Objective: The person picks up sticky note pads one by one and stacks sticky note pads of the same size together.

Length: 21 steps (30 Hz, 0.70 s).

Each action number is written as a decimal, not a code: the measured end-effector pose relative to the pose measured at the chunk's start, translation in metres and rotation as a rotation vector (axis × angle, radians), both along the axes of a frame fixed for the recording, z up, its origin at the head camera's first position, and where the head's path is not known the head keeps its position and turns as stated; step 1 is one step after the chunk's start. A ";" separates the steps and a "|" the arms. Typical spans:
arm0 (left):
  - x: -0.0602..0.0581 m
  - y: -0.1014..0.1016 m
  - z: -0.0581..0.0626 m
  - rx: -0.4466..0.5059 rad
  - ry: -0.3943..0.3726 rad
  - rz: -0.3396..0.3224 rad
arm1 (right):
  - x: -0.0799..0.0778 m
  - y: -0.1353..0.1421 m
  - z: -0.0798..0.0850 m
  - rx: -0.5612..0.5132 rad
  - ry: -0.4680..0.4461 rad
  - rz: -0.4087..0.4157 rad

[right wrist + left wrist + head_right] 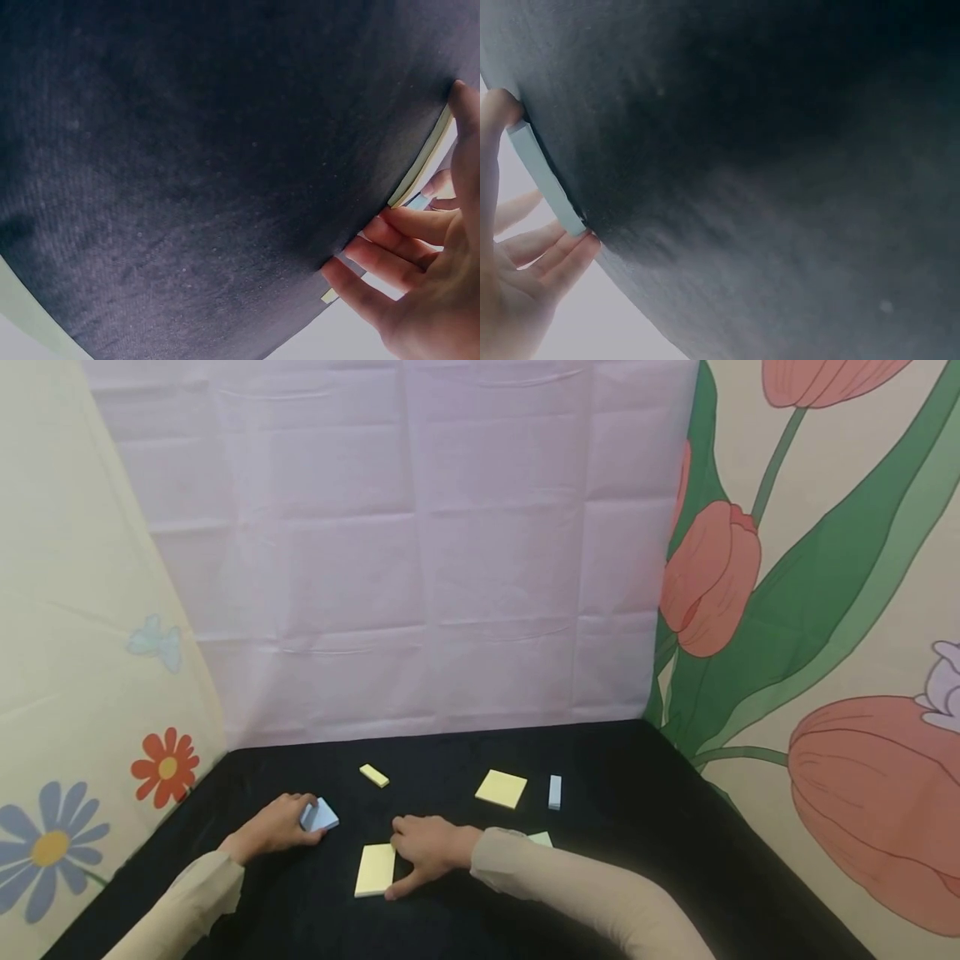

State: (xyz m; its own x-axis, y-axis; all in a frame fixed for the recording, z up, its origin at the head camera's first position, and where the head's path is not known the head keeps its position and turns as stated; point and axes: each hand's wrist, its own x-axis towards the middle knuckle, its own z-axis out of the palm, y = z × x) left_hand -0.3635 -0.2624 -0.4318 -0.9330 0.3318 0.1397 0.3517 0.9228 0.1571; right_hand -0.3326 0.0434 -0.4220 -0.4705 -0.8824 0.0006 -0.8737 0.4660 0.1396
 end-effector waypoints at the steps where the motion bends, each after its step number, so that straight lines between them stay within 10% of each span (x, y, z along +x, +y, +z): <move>1: 0.000 0.000 0.000 0.000 0.001 0.005 | 0.000 0.000 0.000 0.002 0.002 0.000; 21: 0.000 0.001 -0.002 0.014 0.028 -0.008 | 0.002 0.000 0.002 0.009 0.003 -0.015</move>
State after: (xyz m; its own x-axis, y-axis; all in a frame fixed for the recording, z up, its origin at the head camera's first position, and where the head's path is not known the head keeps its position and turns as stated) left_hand -0.3636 -0.2616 -0.4341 -0.9260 0.3368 0.1702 0.3633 0.9178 0.1602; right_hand -0.3306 0.0431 -0.4203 -0.4839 -0.8751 -0.0058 -0.8660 0.4780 0.1467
